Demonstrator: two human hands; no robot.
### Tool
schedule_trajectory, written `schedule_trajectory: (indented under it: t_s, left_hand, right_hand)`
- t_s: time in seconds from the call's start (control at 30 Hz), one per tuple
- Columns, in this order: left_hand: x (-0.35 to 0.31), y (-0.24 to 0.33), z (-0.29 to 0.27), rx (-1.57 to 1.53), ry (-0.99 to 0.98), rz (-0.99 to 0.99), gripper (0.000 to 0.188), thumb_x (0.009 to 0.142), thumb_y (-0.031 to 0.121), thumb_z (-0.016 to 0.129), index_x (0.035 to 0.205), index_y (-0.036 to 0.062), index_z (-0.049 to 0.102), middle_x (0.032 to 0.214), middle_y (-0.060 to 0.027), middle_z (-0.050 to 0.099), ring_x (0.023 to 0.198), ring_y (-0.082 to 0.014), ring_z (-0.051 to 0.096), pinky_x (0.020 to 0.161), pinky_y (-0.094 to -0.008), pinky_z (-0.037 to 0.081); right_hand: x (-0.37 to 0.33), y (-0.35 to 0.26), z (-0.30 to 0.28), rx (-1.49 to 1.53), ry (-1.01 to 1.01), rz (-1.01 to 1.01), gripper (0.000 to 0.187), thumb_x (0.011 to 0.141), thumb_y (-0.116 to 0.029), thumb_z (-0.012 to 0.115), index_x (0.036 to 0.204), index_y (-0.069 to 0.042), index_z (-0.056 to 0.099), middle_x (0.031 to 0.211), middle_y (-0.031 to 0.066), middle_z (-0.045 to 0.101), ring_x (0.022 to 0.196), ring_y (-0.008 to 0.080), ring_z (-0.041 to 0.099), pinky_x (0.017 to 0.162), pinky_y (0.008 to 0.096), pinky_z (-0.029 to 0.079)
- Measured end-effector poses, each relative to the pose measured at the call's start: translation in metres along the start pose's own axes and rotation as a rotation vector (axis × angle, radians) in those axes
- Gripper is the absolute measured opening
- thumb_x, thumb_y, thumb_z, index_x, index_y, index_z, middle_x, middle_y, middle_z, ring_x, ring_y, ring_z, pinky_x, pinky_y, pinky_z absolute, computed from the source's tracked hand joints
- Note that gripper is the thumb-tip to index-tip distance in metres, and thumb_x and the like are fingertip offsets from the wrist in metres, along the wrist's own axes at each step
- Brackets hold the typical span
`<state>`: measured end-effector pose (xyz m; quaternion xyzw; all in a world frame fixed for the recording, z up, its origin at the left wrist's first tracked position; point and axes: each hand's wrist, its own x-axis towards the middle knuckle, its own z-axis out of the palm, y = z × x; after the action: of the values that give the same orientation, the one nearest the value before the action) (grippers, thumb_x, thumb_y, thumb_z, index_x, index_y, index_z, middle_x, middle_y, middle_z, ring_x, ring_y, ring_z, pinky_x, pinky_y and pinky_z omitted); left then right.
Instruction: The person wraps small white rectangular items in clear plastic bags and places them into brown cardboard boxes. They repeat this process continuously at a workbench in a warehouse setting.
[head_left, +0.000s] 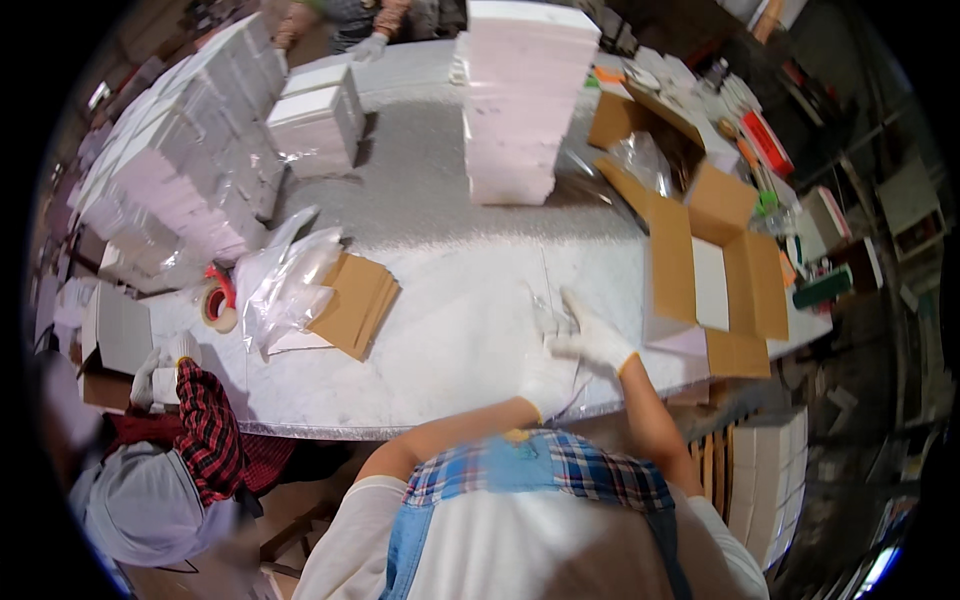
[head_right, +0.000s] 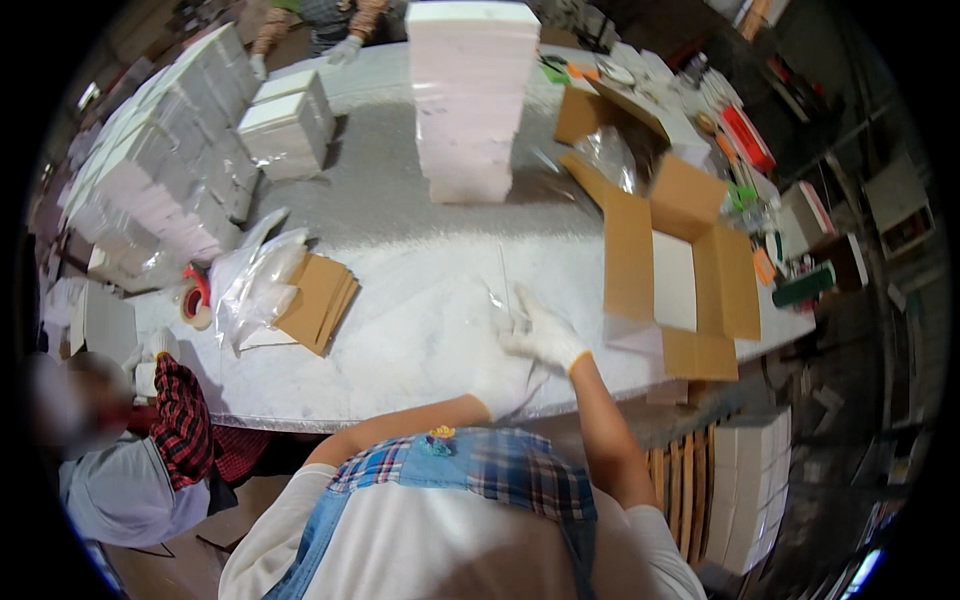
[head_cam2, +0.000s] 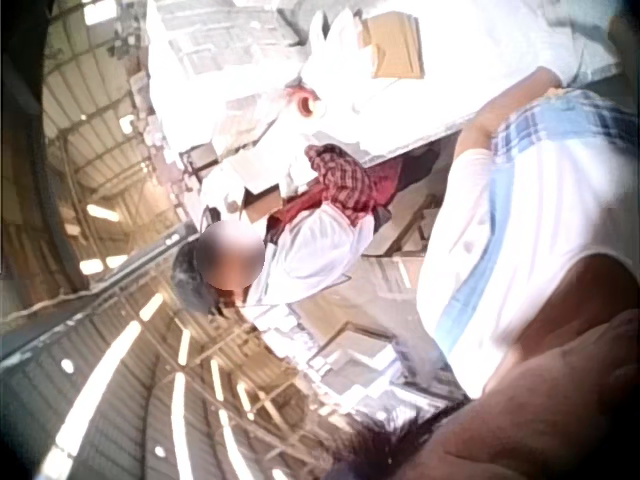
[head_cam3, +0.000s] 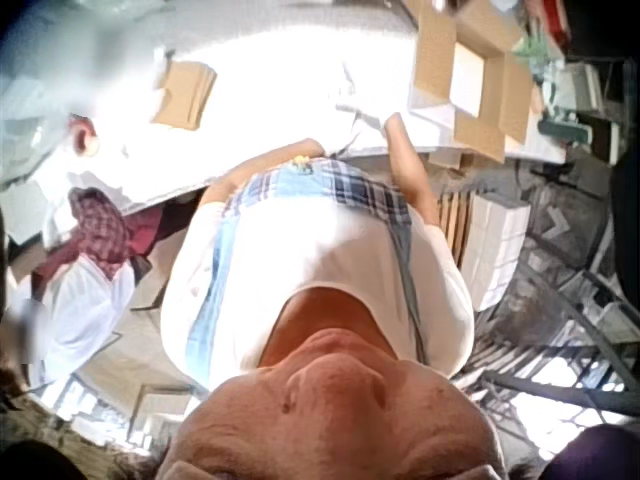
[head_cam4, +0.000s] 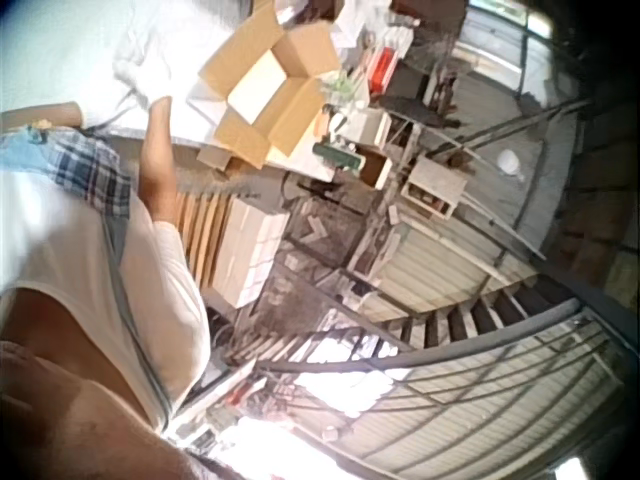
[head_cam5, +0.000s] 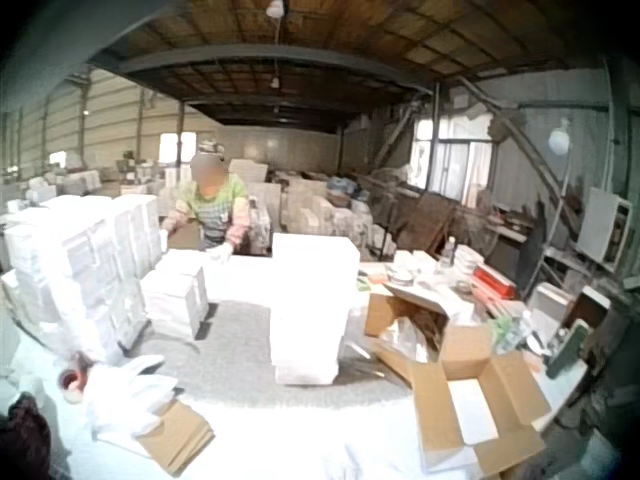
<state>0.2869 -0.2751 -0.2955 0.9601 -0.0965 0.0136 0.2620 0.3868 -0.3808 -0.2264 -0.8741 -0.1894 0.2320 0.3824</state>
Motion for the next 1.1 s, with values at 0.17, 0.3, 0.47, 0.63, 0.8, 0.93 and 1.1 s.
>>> schedule_trajectory:
  t_s: [0.17,0.3,0.47,0.63,0.8,0.93,1.1]
  left_hand:
    - [0.001,0.011,-0.028,0.209,0.123,0.1,0.077,0.091,0.053,0.061,0.141,-0.0038,0.052,0.141,-0.0269,0.052,0.133,-0.0438,0.044,0.114,-0.0593,0.029]
    - [0.001,0.006,-0.03,0.141,0.2,0.078,0.078,0.09,0.044,0.069,0.144,-0.0076,0.048,0.146,-0.0303,0.048,0.138,-0.0483,0.04,0.115,-0.0597,0.03]
    - [-0.009,0.003,-0.057,0.16,0.189,0.024,0.078,0.087,0.045,0.072,0.141,-0.0061,0.049,0.147,-0.0286,0.047,0.14,-0.0455,0.04,0.114,-0.0569,0.032]
    - [-0.012,-0.003,-0.082,0.165,0.158,-0.025,0.075,0.085,0.042,0.074,0.137,-0.0057,0.05,0.141,-0.028,0.048,0.134,-0.044,0.044,0.112,-0.0543,0.033]
    - [-0.011,-0.021,-0.069,0.175,0.357,-0.009,0.072,0.085,0.041,0.073,0.136,-0.0047,0.051,0.13,-0.0247,0.053,0.123,-0.0413,0.047,0.105,-0.0524,0.036]
    - [-0.003,-0.022,-0.079,0.214,0.213,-0.001,0.069,0.087,0.042,0.072,0.134,-0.004,0.052,0.129,-0.0231,0.053,0.12,-0.0413,0.047,0.102,-0.0514,0.036]
    - [0.003,-0.019,-0.084,0.309,0.089,-0.031,0.066,0.09,0.047,0.068,0.133,-0.0009,0.053,0.13,-0.0223,0.053,0.122,-0.04,0.046,0.102,-0.05,0.036]
  right_hand:
    - [0.008,0.015,0.004,-0.35,0.108,0.043,0.053,0.089,-0.034,0.07,0.135,-0.006,0.065,0.124,0.0224,0.07,0.108,0.0406,0.068,0.097,0.0451,0.053]
    - [0.03,0.03,0.011,-0.138,0.209,-0.006,0.035,0.096,-0.03,0.063,0.119,-0.005,0.073,0.115,0.022,0.072,0.107,0.0401,0.068,0.092,0.0444,0.053]
    - [0.058,0.035,0.017,0.109,0.257,-0.133,0.036,0.101,-0.032,0.062,0.119,-0.002,0.072,0.105,0.021,0.075,0.096,0.0296,0.071,0.085,0.0394,0.053]
    - [0.088,0.011,0.018,0.323,0.114,-0.045,0.035,0.101,-0.029,0.064,0.12,-0.001,0.072,0.099,0.015,0.075,0.092,0.0148,0.065,0.084,0.0335,0.052]
    - [0.126,0.005,0.019,0.306,0.147,-0.167,0.036,0.1,-0.025,0.064,0.125,0.0,0.071,0.107,0.0093,0.075,0.096,0.0152,0.065,0.088,0.0304,0.051]
    - [0.148,0.014,0.011,0.273,0.159,-0.161,0.038,0.096,-0.027,0.065,0.124,-0.002,0.071,0.114,0.0171,0.075,0.104,0.025,0.069,0.092,0.0354,0.052]
    - [0.156,0.022,-0.001,0.001,0.408,-0.116,0.044,0.093,-0.032,0.067,0.13,-0.008,0.068,0.119,0.0197,0.072,0.108,0.0389,0.068,0.097,0.0452,0.052]
